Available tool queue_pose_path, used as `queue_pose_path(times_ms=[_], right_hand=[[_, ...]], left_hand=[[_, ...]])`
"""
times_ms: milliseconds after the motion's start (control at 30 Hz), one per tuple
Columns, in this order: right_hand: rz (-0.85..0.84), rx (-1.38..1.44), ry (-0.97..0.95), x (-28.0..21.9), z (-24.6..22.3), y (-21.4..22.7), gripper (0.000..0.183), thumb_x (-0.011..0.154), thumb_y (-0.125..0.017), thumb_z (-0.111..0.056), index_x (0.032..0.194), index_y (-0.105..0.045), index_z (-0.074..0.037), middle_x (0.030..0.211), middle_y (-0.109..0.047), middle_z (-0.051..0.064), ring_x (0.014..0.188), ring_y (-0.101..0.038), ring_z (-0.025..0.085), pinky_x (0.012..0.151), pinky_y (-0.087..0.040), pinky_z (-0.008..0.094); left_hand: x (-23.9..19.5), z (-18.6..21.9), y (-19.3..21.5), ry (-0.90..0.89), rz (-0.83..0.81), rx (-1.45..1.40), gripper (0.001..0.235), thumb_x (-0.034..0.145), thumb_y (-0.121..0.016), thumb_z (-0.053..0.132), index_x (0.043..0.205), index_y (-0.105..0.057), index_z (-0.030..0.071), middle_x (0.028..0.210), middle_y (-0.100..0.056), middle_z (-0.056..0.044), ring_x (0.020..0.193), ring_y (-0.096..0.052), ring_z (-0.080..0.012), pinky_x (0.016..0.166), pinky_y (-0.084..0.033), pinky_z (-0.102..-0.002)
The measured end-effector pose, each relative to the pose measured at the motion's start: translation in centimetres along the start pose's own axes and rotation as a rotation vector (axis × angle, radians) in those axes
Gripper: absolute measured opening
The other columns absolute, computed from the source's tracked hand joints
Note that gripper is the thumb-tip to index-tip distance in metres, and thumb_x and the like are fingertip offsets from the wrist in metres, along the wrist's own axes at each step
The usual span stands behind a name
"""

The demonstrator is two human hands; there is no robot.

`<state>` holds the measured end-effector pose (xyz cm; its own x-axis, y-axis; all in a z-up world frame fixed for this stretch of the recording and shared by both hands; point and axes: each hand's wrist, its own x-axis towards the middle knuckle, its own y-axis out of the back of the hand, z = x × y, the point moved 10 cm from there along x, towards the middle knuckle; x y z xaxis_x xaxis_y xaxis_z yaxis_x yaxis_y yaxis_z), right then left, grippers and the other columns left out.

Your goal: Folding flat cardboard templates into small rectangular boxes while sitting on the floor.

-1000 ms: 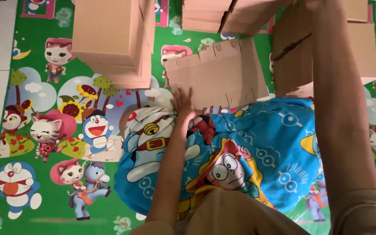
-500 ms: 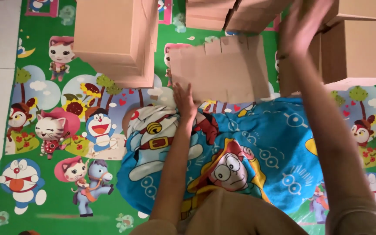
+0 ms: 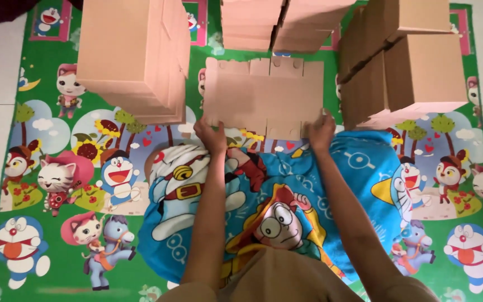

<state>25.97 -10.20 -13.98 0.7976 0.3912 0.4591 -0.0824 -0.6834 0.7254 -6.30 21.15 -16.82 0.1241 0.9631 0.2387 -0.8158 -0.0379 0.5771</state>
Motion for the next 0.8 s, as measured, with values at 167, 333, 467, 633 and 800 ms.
queue_pose_path(times_ms=[167,333,467,633,800], right_hand=[[0.149,0.456,-0.485,-0.1,6.0,0.8,0.048,0.066,-0.096,-0.004,0.107,-0.082,-0.026,0.073,-0.07,-0.001,0.062,-0.066,0.009,0.056,-0.055,0.021],[0.183,0.32,-0.364,0.6,0.5,5.6,0.027,0.086,-0.087,-0.02,0.11,-0.079,-0.03,0.073,-0.072,0.001,0.066,-0.069,0.017,0.061,-0.055,0.029],[0.279,0.124,-0.062,1.9,-6.9,10.1,0.024,0.086,-0.088,-0.016,0.108,-0.079,-0.021,0.11,-0.073,0.002,0.099,-0.069,0.026,0.085,-0.058,0.036],[0.35,0.151,-0.018,1.5,-7.2,11.1,0.02,0.091,-0.085,-0.016,0.111,-0.08,-0.016,0.105,-0.069,0.006,0.098,-0.067,0.029,0.09,-0.055,0.038],[0.396,0.283,-0.023,1.7,-9.4,14.3,0.021,0.095,-0.082,-0.01,0.116,-0.078,-0.008,0.104,-0.077,0.015,0.101,-0.073,0.037,0.092,-0.056,0.043]], left_hand=[[-0.4,2.4,3.5,0.065,0.053,-0.151,0.049,0.081,-0.074,0.007,0.127,-0.061,0.018,0.109,-0.063,-0.009,0.103,-0.067,-0.0332,0.091,-0.055,-0.042],[-0.3,1.9,3.8,0.081,0.105,-0.171,0.027,0.088,-0.065,0.008,0.107,-0.074,0.026,0.092,-0.068,-0.005,0.091,-0.072,-0.0312,0.086,-0.058,-0.042],[-0.6,1.7,4.7,0.212,0.137,-0.254,0.024,0.09,-0.066,0.007,0.101,-0.078,0.024,0.089,-0.077,-0.004,0.089,-0.075,-0.0299,0.083,-0.058,-0.041],[-0.3,1.9,6.0,0.223,0.236,-0.237,0.02,0.091,-0.066,0.012,0.101,-0.076,0.026,0.094,-0.077,-0.003,0.095,-0.073,-0.0282,0.089,-0.057,-0.041],[-0.6,3.9,7.6,0.196,0.308,-0.382,0.022,0.091,-0.068,0.007,0.103,-0.077,0.023,0.094,-0.077,-0.005,0.094,-0.074,-0.0269,0.09,-0.055,-0.037]])
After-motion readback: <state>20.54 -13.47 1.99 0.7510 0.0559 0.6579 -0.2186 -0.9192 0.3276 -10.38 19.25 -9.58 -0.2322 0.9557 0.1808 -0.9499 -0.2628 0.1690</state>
